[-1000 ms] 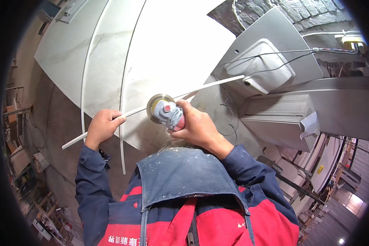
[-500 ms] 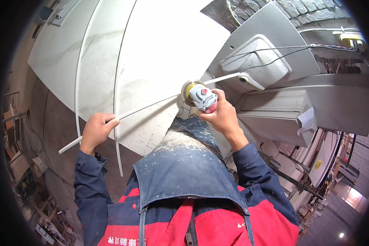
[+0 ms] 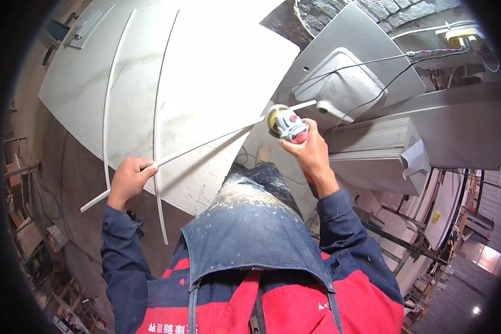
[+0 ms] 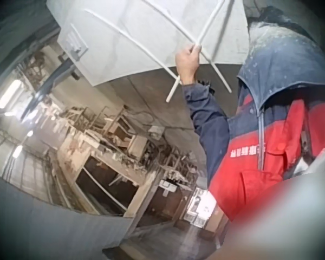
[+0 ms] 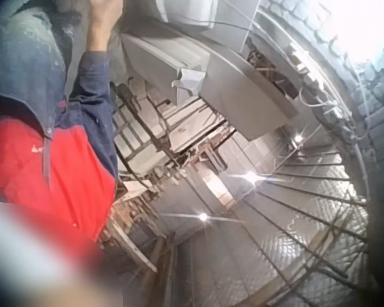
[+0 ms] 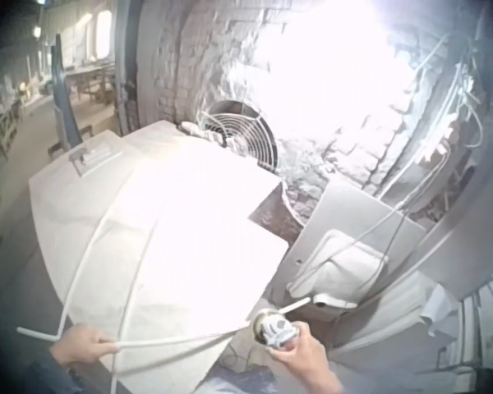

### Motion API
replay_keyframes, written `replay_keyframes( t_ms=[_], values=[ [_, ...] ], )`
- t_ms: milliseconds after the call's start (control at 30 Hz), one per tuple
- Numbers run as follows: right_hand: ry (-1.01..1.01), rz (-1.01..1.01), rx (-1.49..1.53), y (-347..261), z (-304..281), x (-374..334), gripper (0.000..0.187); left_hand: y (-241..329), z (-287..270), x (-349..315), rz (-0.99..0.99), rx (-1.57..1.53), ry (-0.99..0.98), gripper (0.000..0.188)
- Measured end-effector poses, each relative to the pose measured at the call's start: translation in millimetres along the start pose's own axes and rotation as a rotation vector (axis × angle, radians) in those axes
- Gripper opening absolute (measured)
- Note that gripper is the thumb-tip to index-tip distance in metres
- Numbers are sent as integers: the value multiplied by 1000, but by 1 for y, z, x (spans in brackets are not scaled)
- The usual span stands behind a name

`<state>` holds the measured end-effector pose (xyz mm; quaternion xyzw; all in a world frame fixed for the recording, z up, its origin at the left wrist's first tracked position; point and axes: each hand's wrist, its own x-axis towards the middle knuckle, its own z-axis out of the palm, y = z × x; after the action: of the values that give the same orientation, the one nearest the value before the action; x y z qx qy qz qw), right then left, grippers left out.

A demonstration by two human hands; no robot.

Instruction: The person uses a handheld angle grinder to grind the edges of several long white metal rods. The person holds each rod with one hand and grinds along its length with the other, moving the grinder back and forth repeatedly.

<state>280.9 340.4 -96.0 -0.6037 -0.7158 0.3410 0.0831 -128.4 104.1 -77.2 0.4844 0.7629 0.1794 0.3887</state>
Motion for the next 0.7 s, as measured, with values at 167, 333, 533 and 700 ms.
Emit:
replay_keyframes(
  t_ms=[167, 333, 533, 700],
  values=[
    [-213, -164, 12, -39, 17, -38, 87, -4, -31, -27, -128, 1, -59, 25],
    [-321, -277, 89, -59, 43, -52, 83, 4, -45, -51, -175, -125, 4, 23],
    [-227, -147, 3, -35, 29, -30, 85, -10, -46, -49, -177, -125, -34, 23],
    [-127, -90, -47, -8, 18, -10, 87, -17, -47, -45, -148, -127, -43, 24]
  ],
)
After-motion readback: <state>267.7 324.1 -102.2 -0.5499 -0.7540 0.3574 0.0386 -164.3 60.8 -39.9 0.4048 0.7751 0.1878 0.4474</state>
